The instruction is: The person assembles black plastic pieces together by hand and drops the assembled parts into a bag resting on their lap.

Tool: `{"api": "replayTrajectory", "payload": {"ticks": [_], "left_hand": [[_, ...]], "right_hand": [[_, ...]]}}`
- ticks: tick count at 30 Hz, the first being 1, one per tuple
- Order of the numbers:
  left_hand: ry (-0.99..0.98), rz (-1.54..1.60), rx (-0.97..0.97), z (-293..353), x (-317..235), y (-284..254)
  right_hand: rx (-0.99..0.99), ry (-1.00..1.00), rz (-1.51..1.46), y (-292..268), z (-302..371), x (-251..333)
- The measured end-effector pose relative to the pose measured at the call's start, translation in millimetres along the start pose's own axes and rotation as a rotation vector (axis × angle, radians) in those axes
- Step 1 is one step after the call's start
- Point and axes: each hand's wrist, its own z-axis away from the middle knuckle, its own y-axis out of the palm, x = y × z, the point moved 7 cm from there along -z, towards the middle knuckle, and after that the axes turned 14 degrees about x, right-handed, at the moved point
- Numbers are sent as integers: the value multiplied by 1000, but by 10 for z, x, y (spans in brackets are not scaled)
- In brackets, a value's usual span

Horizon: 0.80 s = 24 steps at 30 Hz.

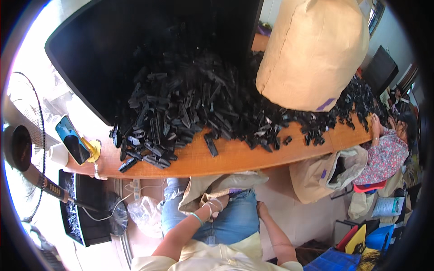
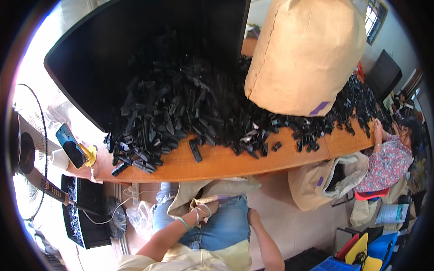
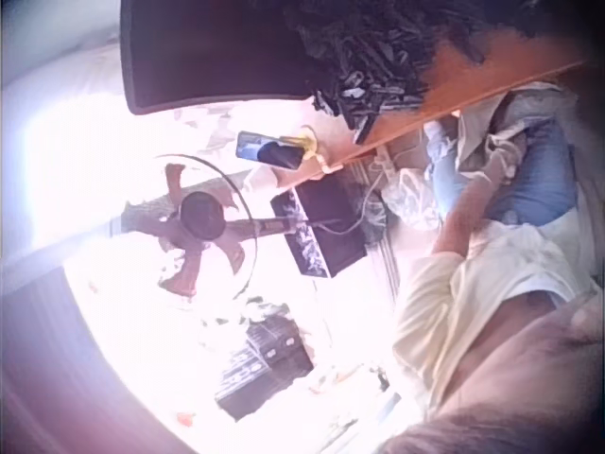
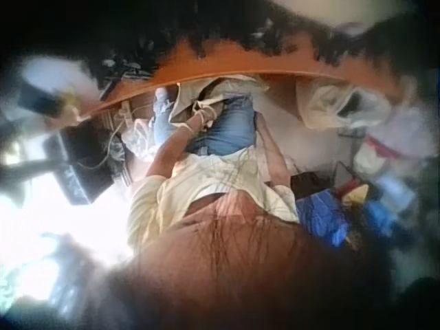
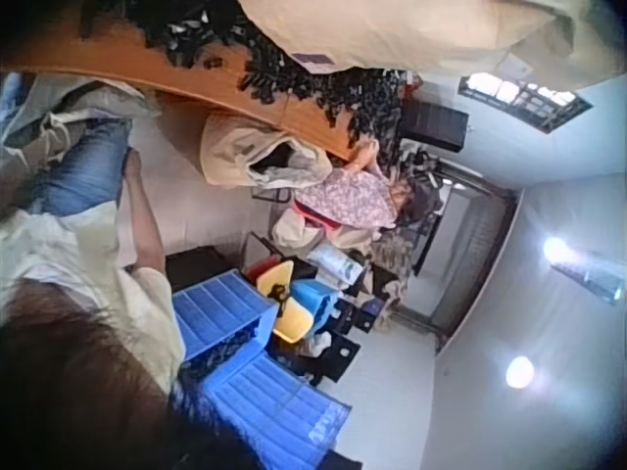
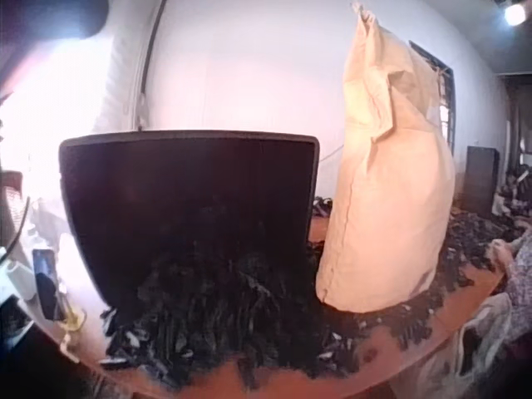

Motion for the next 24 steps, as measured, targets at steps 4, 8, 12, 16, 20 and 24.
{"api": "replayTrajectory", "payload": {"ticks": [4, 8, 12, 16, 20, 24], "left_hand": [[265, -291, 359, 585, -234, -103], [262, -337, 398, 940, -443, -414], [298, -189, 245, 1149, -487, -647], [379, 541, -193, 1605, -14, -1407], [-152, 183, -543, 1847, 1133, -1500], [-228, 473, -215, 1977, 1936, -901]], "right_hand": [[212, -40, 221, -274, 729, 347], [95, -90, 253, -391, 1280, 519], [206, -114, 565, -535, 1244, 740], [186, -530, 163, -1137, 1233, 2064], [343, -1029, -370, -640, 971, 3382], [271, -951, -3, 510, 529, 3864]]}}
